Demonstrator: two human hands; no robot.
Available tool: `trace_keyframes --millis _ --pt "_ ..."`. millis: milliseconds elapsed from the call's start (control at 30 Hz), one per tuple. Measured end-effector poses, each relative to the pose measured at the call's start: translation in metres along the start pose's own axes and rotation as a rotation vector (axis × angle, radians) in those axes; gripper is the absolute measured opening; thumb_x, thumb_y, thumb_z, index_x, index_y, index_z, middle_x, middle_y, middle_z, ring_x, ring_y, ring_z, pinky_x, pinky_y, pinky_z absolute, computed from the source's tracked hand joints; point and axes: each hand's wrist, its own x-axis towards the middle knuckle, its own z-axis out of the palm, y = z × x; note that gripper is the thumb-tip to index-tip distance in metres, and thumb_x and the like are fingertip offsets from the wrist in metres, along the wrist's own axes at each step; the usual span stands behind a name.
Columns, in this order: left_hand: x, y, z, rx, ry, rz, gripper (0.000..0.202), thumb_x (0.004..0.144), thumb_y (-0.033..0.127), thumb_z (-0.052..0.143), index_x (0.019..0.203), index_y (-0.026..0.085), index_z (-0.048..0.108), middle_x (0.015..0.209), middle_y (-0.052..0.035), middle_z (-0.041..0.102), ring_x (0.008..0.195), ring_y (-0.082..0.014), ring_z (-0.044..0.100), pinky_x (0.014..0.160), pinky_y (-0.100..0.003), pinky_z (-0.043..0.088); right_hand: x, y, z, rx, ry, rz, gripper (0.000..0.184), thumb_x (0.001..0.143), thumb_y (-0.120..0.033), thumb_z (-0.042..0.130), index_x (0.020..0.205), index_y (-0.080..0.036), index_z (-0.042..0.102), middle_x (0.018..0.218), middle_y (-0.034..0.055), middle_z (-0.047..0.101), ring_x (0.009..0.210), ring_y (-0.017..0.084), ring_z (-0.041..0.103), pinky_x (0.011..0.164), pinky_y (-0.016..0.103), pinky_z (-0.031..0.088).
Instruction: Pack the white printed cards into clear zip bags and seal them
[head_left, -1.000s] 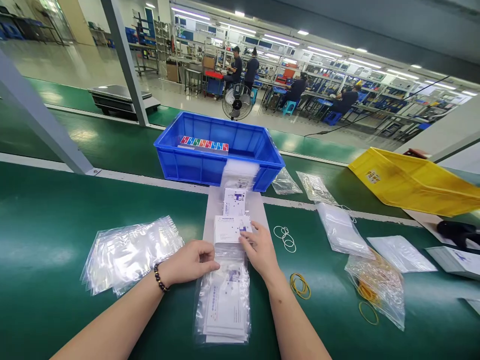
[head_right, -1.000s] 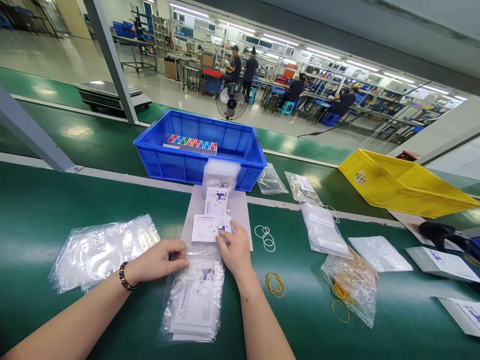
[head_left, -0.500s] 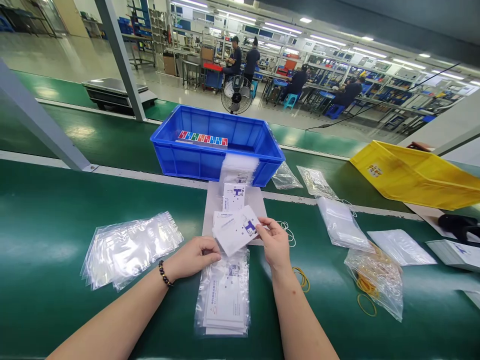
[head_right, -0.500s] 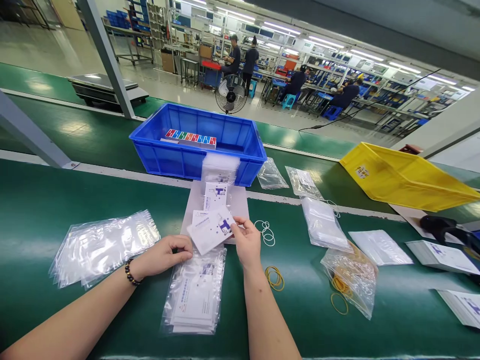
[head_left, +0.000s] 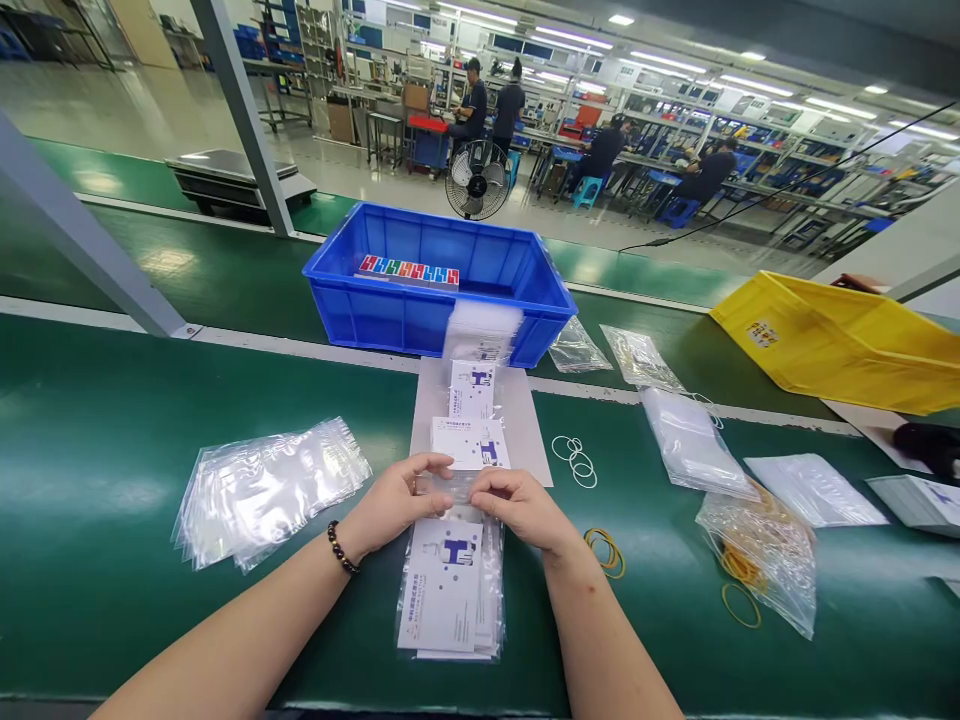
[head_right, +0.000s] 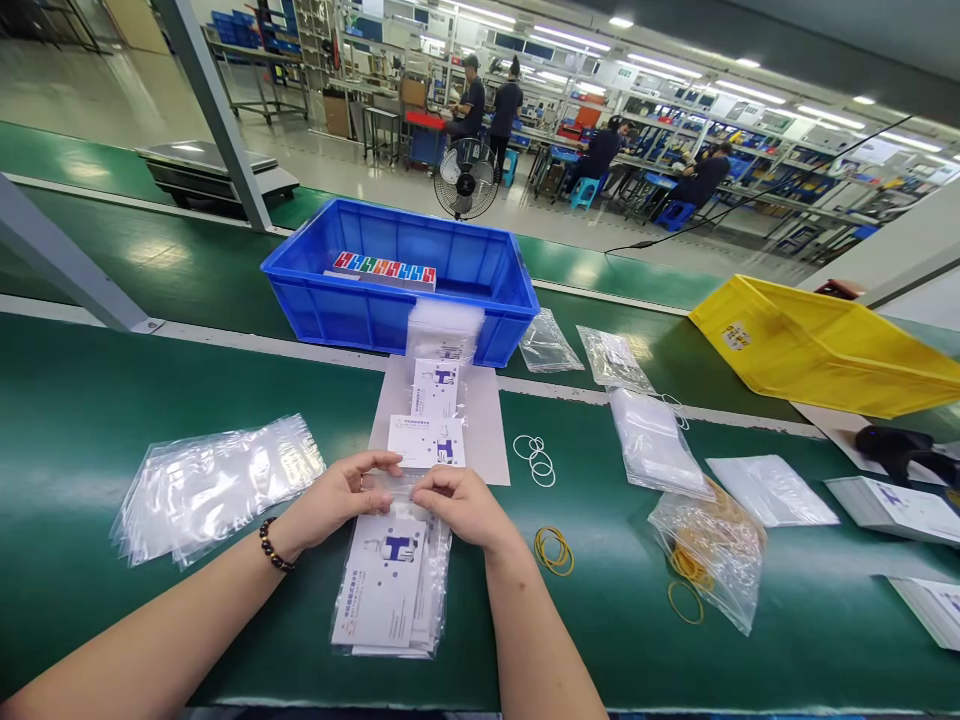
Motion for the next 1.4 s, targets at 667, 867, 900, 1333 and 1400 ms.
trace_keyframes --millis 667,867,900,1333,1400 --pt "-0.002 0.007 0.009 0.072 0.060 -0.016 0.015 0.064 0.027 0.058 0.060 0.013 0.054 0.059 0.0008 0.055 0.056 -0.0106 0.049 0.052 -0.021 0.038 0.003 -0.007 0.018 -0.120 0.125 0.013 0.004 0.066 -0.020 0.054 0.063 -0.016 0.055 0.064 -0.0010 0.054 0.060 0.011 0.048 0.059 0.024 0.038" --pt "0.000 0.003 0.013 0.150 0.074 0.050 0.014 0.066 0.024 0.056 0.058 0.013 0.055 0.058 0.0007 0.057 0.056 -0.0111 0.051 0.054 -0.021 0.039 0.002 -0.007 0.023 -0.280 0.139 -0.066 0.014 0.071 -0.021 0.051 0.058 -0.017 0.050 0.061 -0.0005 0.053 0.059 0.012 0.048 0.059 0.025 0.038" --pt "0.000 0.003 0.013 0.177 0.072 0.056 0.014 0.067 0.024 0.055 0.058 0.013 0.056 0.059 0.0001 0.058 0.058 -0.0117 0.052 0.055 -0.021 0.040 0.002 -0.007 0.022 -0.307 0.143 -0.089 0.014 0.072 -0.021 0.050 0.058 -0.017 0.050 0.061 -0.0004 0.053 0.059 0.012 0.049 0.059 0.025 0.039" --pt "-0.047 0.021 -0.071 1.180 0.444 -0.261 0.035 0.079 0.042 0.036 0.060 0.017 0.053 0.059 -0.0071 0.058 0.056 -0.0214 0.052 0.049 -0.027 0.029 -0.001 0.004 0.014 -0.502 0.577 -0.297 0.011 0.077 -0.027 0.051 0.071 -0.019 0.055 0.074 0.0045 0.056 0.072 0.018 0.051 0.066 0.030 0.042" --pt "-0.049 0.011 -0.086 1.200 0.407 -0.338 0.028 0.075 0.038 0.042 0.058 0.017 0.051 0.063 -0.0078 0.060 0.058 -0.0213 0.053 0.049 -0.025 0.028 0.000 0.004 0.018 -0.480 0.550 -0.311 0.013 0.078 -0.026 0.049 0.068 -0.020 0.054 0.070 0.0035 0.056 0.068 0.017 0.051 0.065 0.030 0.041"
